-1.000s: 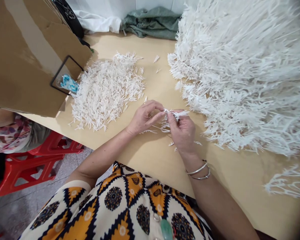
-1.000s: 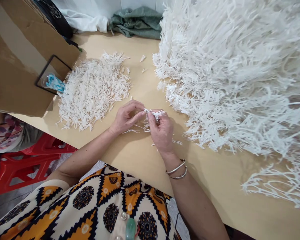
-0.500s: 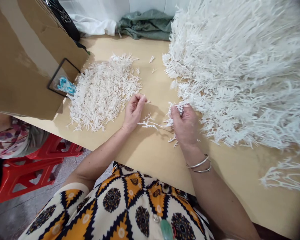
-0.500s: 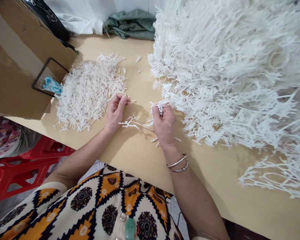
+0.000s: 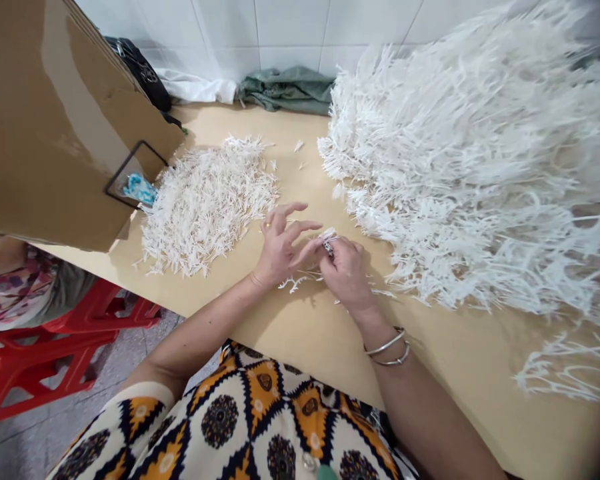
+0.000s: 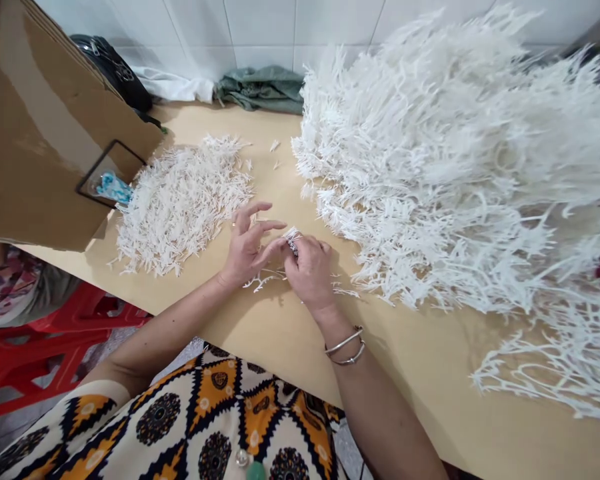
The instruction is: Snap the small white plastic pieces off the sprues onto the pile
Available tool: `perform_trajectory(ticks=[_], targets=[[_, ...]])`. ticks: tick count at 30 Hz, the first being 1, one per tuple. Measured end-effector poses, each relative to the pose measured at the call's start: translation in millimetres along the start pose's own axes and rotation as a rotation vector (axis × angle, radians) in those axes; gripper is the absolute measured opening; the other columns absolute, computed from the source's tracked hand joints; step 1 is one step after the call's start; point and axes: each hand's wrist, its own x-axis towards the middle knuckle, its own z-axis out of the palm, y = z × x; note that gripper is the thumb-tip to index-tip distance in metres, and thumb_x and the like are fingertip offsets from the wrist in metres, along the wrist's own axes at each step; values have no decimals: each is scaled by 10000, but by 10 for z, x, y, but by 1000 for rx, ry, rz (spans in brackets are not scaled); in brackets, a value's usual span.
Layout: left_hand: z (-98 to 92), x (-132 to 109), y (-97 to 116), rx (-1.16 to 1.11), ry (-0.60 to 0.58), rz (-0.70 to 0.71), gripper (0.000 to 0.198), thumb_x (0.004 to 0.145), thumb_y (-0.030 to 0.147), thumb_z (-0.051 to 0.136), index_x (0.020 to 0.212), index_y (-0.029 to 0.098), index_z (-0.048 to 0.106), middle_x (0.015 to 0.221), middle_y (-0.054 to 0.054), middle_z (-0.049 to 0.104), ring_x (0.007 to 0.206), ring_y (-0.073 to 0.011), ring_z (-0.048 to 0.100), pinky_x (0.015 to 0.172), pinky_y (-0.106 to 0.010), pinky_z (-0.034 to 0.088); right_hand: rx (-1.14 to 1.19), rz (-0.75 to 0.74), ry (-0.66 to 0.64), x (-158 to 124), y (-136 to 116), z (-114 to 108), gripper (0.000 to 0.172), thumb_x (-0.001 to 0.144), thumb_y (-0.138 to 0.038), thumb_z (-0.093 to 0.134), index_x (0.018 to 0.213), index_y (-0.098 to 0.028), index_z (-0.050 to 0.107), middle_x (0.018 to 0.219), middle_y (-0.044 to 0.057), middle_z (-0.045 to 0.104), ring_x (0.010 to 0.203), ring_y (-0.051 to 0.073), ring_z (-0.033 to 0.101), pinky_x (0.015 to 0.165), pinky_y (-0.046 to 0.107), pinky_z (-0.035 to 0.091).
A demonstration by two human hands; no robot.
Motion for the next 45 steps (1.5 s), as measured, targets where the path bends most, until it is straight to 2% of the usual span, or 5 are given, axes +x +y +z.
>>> perform_trajectory(ticks=[11,17,22,32,45], targets=[[-4,38,65,-131,-59,-237,90,874,175,680,857,218,603,1038,-3,726,1015,-185,681,1003,-406,402,-110,-116,-111,-65,-80,13,203,1044,-266,450,864,-241,541,761,20,623,802,216,563,903,398,318],[60,41,-283,-194,294,-428,140,975,243,606,852,232,540,907,-18,601,874,-164,561,838,-356,453,-45,-148,-149,-120,-169,21,258,1037,-282,461,784,-242,484,688,-11,538,741,192,510,886,397,331],[45,31,-344,-163,391,-447,338,976,343,687,1271,283,533,1307,-97,524,1044,-184,580,914,-376,522,158,-35,-101,-50,-170,-94,375,1040,-334,485,706,-248,338,574,-59,370,574,146,384,715,351,337],[-40,47,-42,-195,-125,15,237,1018,478,648,1068,250,692,1212,-81,703,1179,-232,658,1083,-468,479,170,-56,-101,-14,-145,-96,288,1013,-317,512,740,-249,452,597,-52,382,581,145,374,655,339,306],[46,18,-93,-278,2,-143,329,1051,477,613,859,216,559,818,4,602,798,-131,587,756,-296,482,247,-74,-245,57,-185,-161,374,1041,-364,495,696,-244,417,576,-65,372,536,125,371,621,320,315]])
